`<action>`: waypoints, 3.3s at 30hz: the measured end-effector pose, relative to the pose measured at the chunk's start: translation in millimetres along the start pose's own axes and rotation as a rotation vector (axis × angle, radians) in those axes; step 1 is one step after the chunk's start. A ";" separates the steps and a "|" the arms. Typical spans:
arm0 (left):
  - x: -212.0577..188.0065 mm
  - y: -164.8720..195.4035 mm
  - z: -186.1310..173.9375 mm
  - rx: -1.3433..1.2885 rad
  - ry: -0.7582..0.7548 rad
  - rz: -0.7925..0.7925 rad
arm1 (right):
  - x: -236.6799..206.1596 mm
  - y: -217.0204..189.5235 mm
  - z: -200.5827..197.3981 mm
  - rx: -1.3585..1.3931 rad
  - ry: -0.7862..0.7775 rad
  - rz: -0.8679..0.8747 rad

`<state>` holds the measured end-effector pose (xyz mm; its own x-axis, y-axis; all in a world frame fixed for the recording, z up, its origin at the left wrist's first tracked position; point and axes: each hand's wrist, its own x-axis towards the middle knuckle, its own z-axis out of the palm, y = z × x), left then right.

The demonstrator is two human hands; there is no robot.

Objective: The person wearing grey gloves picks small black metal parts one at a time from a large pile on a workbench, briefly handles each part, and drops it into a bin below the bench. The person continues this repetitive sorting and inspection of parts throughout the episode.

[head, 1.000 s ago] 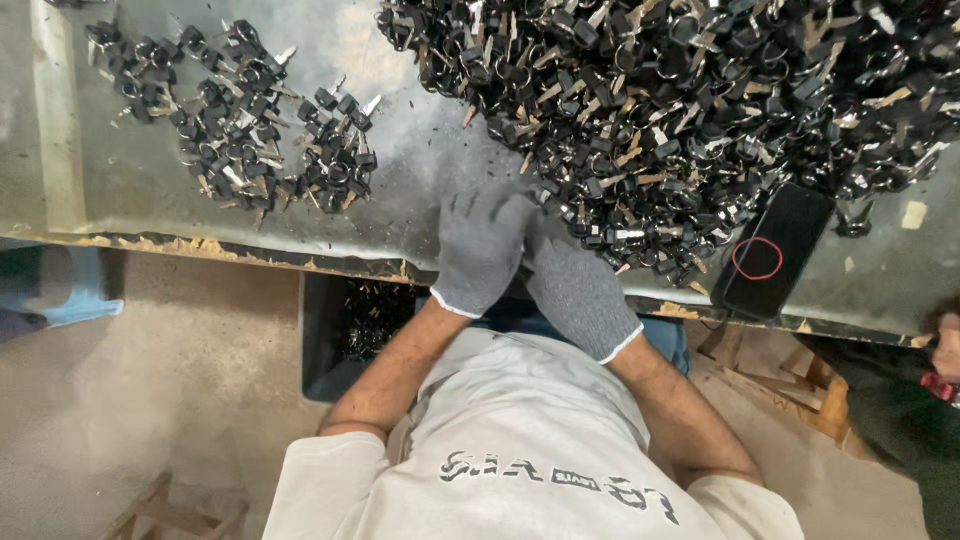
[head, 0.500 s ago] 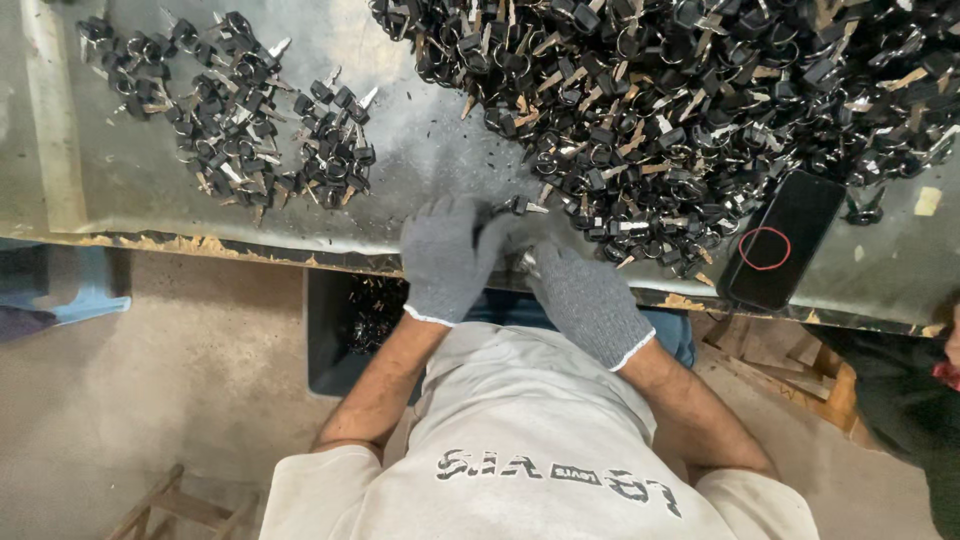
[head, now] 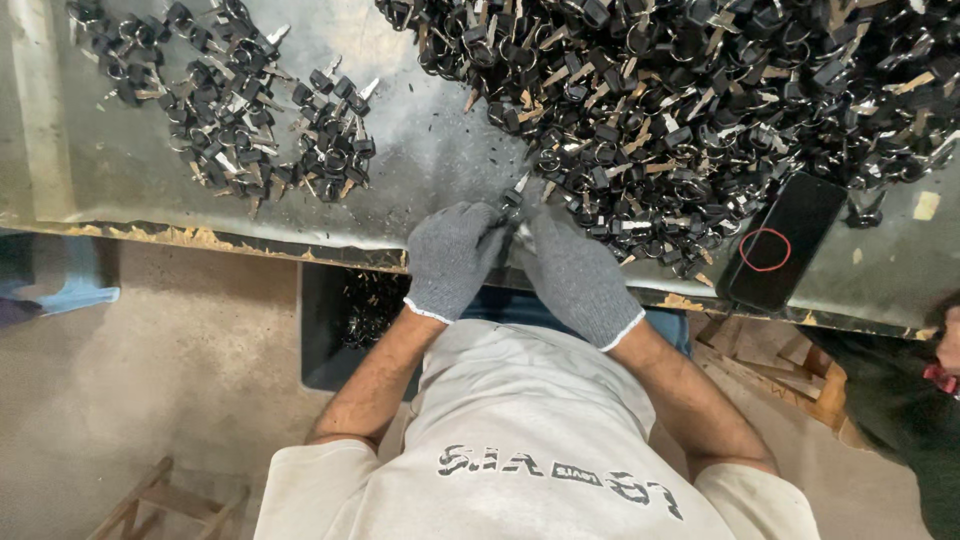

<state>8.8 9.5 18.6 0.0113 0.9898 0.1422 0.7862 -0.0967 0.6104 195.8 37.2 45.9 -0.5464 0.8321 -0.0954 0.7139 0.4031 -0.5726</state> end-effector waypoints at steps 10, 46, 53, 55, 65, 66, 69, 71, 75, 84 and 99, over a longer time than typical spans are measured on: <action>5.0 -15.5 1.6 0.023 -0.058 0.143 | 12.9 1.7 4.1 0.022 -0.065 -0.045; -1.3 -7.9 2.3 -0.113 -0.042 0.057 | 7.8 0.4 10.9 -0.262 -0.048 -0.018; -5.4 -5.1 3.5 -0.113 0.015 0.150 | 21.1 3.6 6.9 -0.041 -0.155 0.021; -8.1 -2.3 4.0 -0.114 0.050 0.070 | 22.7 6.3 4.2 0.192 -0.340 0.224; -14.8 -1.6 8.1 0.050 0.106 0.129 | 0.0 -3.7 7.2 -0.209 -0.076 0.033; -14.9 -1.8 9.2 0.058 0.093 0.140 | 1.3 -4.8 7.3 -0.268 -0.197 0.098; -16.2 1.8 10.2 0.062 0.034 0.155 | 6.2 -4.8 3.1 -0.228 -0.274 0.166; -17.5 7.0 6.4 0.063 0.011 0.132 | 8.0 -2.0 -3.5 -0.126 -0.195 0.055; -10.3 6.1 -22.3 -0.038 -0.270 0.001 | 6.0 1.7 -14.0 0.061 -0.184 0.094; 59.8 3.3 -10.8 0.227 -0.170 0.516 | 1.8 -8.6 6.0 -0.355 -0.149 -0.109; 19.9 9.1 -16.4 0.180 0.028 0.161 | -1.6 0.0 -1.2 -0.162 -0.190 0.214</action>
<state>6.0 26.6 39.8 0.1306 0.9595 0.2496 0.8729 -0.2307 0.4299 197.3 36.4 47.1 -0.4374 0.8246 -0.3587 0.8735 0.2950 -0.3872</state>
